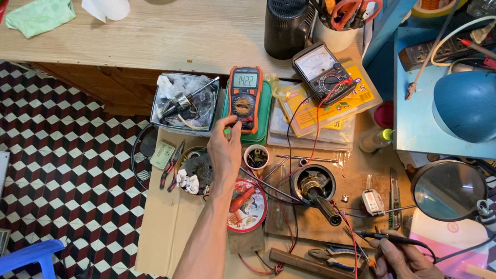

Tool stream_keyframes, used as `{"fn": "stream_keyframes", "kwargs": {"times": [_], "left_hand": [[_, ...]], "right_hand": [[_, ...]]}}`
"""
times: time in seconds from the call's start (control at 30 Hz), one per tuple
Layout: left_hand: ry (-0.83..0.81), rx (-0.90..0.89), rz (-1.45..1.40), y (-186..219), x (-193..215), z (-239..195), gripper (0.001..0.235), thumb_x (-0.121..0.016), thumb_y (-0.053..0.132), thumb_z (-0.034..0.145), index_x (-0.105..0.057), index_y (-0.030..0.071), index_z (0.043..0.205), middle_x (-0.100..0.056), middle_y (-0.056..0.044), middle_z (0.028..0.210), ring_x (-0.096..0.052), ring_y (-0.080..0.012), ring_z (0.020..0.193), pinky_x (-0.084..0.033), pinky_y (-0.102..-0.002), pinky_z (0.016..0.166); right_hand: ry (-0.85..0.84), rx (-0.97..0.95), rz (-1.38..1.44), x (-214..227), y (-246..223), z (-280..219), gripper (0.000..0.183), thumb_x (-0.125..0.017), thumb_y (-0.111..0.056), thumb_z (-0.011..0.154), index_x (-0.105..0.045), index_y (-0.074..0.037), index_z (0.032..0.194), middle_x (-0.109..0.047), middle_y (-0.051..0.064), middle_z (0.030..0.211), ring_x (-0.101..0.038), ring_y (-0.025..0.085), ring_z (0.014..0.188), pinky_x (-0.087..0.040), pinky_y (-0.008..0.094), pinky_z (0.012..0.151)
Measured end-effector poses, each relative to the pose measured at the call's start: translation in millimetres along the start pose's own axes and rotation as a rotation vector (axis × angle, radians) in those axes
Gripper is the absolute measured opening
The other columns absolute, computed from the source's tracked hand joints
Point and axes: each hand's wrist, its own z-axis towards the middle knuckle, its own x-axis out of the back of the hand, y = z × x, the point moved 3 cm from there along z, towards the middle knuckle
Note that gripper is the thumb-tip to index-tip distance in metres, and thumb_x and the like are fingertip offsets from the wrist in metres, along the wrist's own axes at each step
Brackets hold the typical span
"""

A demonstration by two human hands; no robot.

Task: The person uses a multimeter to test a small cylindrical electronic component, likely a motor or capacitor, by connecting probes to its terminals. The person then picks up a small green LED, connects it to the component, and tests the circuit again with the multimeter.

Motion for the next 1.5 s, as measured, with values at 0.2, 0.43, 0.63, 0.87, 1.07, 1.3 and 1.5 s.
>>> {"fn": "stream_keyframes", "kwargs": {"times": [0.2, 0.43, 0.63, 0.87, 1.07, 1.3, 1.5], "left_hand": [[0.045, -0.189, 0.168, -21.3, -39.7, 44.9, 0.028, -0.071, 0.023, 0.096, -0.067, 0.010, 0.120, -0.074, -0.016, 0.093, -0.070, -0.0294, 0.076, -0.054, -0.043, 0.069], [-0.045, 0.003, 0.331, -38.3, -48.2, 61.3, 0.028, -0.074, 0.032, 0.094, -0.070, 0.016, 0.116, -0.074, -0.016, 0.085, -0.072, -0.0347, 0.077, -0.053, -0.047, 0.067], [-0.036, -0.052, 0.370, -36.3, -40.9, 59.6, 0.035, -0.079, 0.036, 0.089, -0.069, 0.018, 0.116, -0.074, -0.016, 0.084, -0.071, -0.0369, 0.077, -0.052, -0.048, 0.066], [0.030, -0.077, 0.280, -45.1, -44.2, 63.0, 0.030, -0.083, 0.038, 0.083, -0.073, 0.018, 0.103, -0.076, -0.013, 0.081, -0.073, -0.0336, 0.072, -0.053, -0.045, 0.059], [-0.007, -0.022, 0.267, -46.8, -45.6, 64.0, 0.027, -0.082, 0.039, 0.087, -0.070, 0.017, 0.097, -0.077, -0.010, 0.080, -0.075, -0.0302, 0.070, -0.051, -0.043, 0.056], [-0.004, 0.043, 0.200, -29.1, -38.7, 61.8, 0.042, -0.083, 0.040, 0.084, -0.065, 0.015, 0.111, -0.073, -0.009, 0.083, -0.071, -0.0242, 0.071, -0.052, -0.040, 0.060], [0.015, 0.312, -0.342, -14.0, -4.5, -11.8, 0.051, -0.070, 0.035, 0.095, -0.052, 0.008, 0.134, -0.060, -0.008, 0.106, -0.060, -0.0147, 0.090, -0.052, -0.031, 0.076]], "right_hand": [[-0.006, 0.047, 0.044, -15.0, -16.9, -2.3, 0.028, -0.059, -0.010, 0.100, -0.072, 0.010, 0.114, -0.060, 0.013, 0.055, -0.051, 0.017, 0.041, -0.039, 0.029, 0.037], [0.155, 0.036, 0.049, -31.2, -29.8, -13.5, 0.022, -0.062, -0.006, 0.097, -0.071, 0.010, 0.109, -0.064, 0.013, 0.063, -0.051, 0.016, 0.042, -0.038, 0.028, 0.037], [0.114, -0.013, -0.013, -28.8, -24.4, -6.6, 0.022, -0.062, -0.007, 0.098, -0.074, 0.009, 0.106, -0.060, 0.014, 0.055, -0.048, 0.016, 0.040, -0.034, 0.027, 0.037], [0.142, 0.031, -0.087, -30.4, -28.1, -9.6, 0.022, -0.064, -0.008, 0.097, -0.076, 0.008, 0.106, -0.062, 0.012, 0.056, -0.051, 0.013, 0.042, -0.038, 0.026, 0.039], [0.164, -0.043, -0.147, -35.6, -38.1, -10.5, 0.023, -0.064, -0.008, 0.097, -0.077, 0.008, 0.107, -0.063, 0.013, 0.057, -0.051, 0.014, 0.044, -0.038, 0.026, 0.040], [0.189, 0.025, -0.113, -35.8, -38.0, -15.1, 0.022, -0.066, -0.008, 0.097, -0.077, 0.008, 0.106, -0.064, 0.013, 0.057, -0.053, 0.013, 0.045, -0.038, 0.025, 0.042], [0.165, -0.030, -0.102, -43.6, -56.3, -18.4, 0.022, -0.065, -0.008, 0.098, -0.078, 0.007, 0.106, -0.062, 0.012, 0.059, -0.051, 0.014, 0.047, -0.037, 0.026, 0.044]]}}
